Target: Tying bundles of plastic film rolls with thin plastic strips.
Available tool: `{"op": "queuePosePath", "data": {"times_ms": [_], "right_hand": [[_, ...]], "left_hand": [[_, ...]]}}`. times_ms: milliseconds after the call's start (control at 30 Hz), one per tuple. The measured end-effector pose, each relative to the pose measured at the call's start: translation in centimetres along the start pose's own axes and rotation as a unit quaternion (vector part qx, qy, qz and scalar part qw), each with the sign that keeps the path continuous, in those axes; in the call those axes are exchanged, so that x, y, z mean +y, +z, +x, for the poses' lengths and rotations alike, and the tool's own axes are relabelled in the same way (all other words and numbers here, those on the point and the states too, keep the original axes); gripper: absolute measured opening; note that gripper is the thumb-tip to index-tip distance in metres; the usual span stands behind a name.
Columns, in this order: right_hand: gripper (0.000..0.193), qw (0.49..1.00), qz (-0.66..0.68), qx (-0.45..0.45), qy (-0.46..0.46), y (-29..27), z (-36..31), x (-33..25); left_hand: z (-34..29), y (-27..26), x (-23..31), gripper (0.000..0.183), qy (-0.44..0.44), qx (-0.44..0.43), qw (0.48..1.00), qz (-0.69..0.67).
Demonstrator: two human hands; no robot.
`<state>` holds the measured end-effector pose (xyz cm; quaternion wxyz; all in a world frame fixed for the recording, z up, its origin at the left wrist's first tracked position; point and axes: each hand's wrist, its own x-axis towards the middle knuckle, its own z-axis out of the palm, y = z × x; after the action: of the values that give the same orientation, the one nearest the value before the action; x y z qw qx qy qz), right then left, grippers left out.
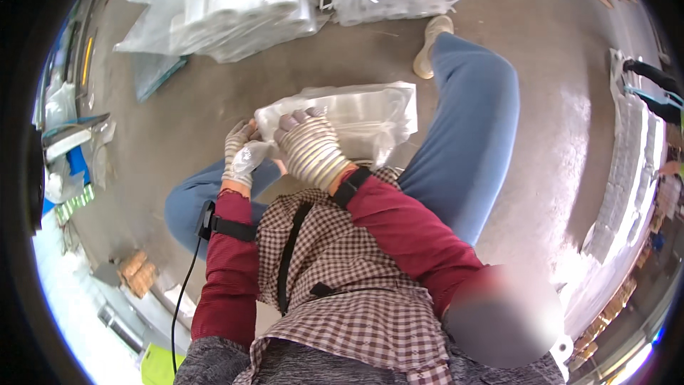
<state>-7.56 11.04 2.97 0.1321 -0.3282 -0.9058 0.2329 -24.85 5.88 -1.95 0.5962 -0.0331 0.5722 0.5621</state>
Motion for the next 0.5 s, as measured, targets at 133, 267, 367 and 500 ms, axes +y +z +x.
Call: {"op": "queuePosePath", "data": {"times_ms": [133, 267, 367, 500], "right_hand": [[0.021, 0.953, 0.296, 0.062, 0.022, -3.6, -0.6, 1.5], [0.038, 0.96, 0.217, 0.118, 0.127, -13.7, -6.5, 5.6], [0.055, 0.981, -0.12, -0.06, 0.141, -12.1, -10.8, 10.5], [0.038, 0.996, -0.031, -0.078, -0.04, -10.9, -7.0, 10.8]], "left_hand": [[1.8, -1.5, 0.8, 0.029, 0.028, 0.018, 0.964, 0.266], [-1.0, -2.3, 2.0, 0.04, 0.22, 0.114, 0.751, 0.612], [-3.4, -0.4, 1.0, 0.041, 0.163, -0.007, 0.814, 0.557], [-2.9, 1.6, -0.3, 0.032, 0.528, -0.09, 0.668, 0.516]]}}
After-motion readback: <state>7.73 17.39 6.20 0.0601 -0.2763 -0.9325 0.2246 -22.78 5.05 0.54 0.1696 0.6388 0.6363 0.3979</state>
